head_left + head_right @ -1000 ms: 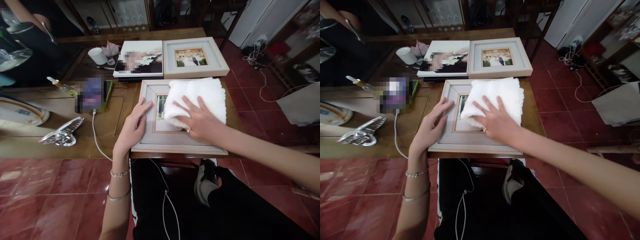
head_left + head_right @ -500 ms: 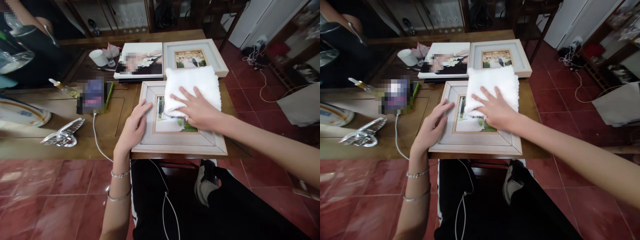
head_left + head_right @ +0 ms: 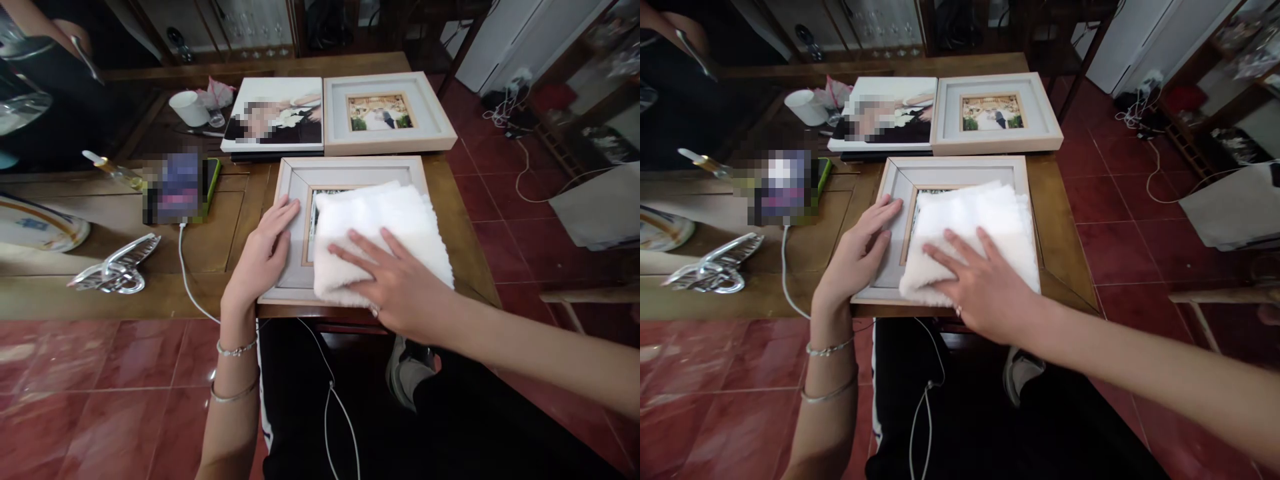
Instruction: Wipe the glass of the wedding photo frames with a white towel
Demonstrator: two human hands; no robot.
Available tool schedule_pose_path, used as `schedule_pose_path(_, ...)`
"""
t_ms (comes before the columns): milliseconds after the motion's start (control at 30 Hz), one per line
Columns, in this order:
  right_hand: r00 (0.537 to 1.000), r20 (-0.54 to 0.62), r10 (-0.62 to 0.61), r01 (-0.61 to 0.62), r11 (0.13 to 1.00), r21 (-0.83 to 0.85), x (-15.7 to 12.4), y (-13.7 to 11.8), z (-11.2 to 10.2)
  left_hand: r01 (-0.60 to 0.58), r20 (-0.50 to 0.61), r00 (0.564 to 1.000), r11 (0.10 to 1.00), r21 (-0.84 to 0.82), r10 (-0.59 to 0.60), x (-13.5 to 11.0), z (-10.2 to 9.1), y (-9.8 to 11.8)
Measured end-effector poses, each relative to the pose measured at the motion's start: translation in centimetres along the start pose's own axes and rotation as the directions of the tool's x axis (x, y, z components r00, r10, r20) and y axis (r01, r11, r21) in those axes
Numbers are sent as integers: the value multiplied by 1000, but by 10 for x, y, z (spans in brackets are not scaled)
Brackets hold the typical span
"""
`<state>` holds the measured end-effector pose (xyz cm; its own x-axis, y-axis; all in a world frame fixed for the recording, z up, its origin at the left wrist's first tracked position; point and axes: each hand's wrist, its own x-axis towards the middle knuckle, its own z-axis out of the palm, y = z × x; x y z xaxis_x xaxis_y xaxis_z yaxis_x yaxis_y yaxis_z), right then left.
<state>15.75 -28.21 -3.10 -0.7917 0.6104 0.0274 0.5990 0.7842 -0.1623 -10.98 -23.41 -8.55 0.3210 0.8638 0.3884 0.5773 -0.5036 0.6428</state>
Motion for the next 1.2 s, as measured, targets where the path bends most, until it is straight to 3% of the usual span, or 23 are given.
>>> schedule_pose_path(100, 996, 28, 85, -82, 993, -82, 22, 33, -2, 14, 7, 1000, 1000, -18, -14, 0, -1, 0)
schedule_pose_path(300, 980, -84, 181, -194, 964, -182, 66, 98, -10, 17, 14, 1000, 999, -34, -16, 0, -2, 2)
schedule_pose_path(467, 982, -55, 180, -188, 952, -242, 83, 117, -14, 11, 3, 1000, 999, -33, -11, 0, -1, 2)
schedule_pose_path(600, 987, 31, 158, -147, 965, -218, 70, 94, -14, 20, -11, 1000, 999, -42, -21, -1, 0, 2)
schedule_pose_path(800, 986, 153, 72, -55, 992, -115, 17, 17, -16, 22, -20, 1000, 999, -29, -23, -2, 0, 2)
schedule_pose_path(933, 999, 37, 19, -17, 999, -28, -12, -22, -12, 23, -22, 999, 1000, -14, -23, -2, 0, 3)
schedule_pose_path(1067, 999, -17, -41, 41, 999, 10, -16, -29, -4, 26, -16, 1000, 1000, -10, -26, -2, -1, 5)
schedule_pose_path(1200, 1000, 19, -8, 9, 1000, -16, 6, -5, 0, 31, -1, 1000, 999, -16, -31, -2, -1, 4)
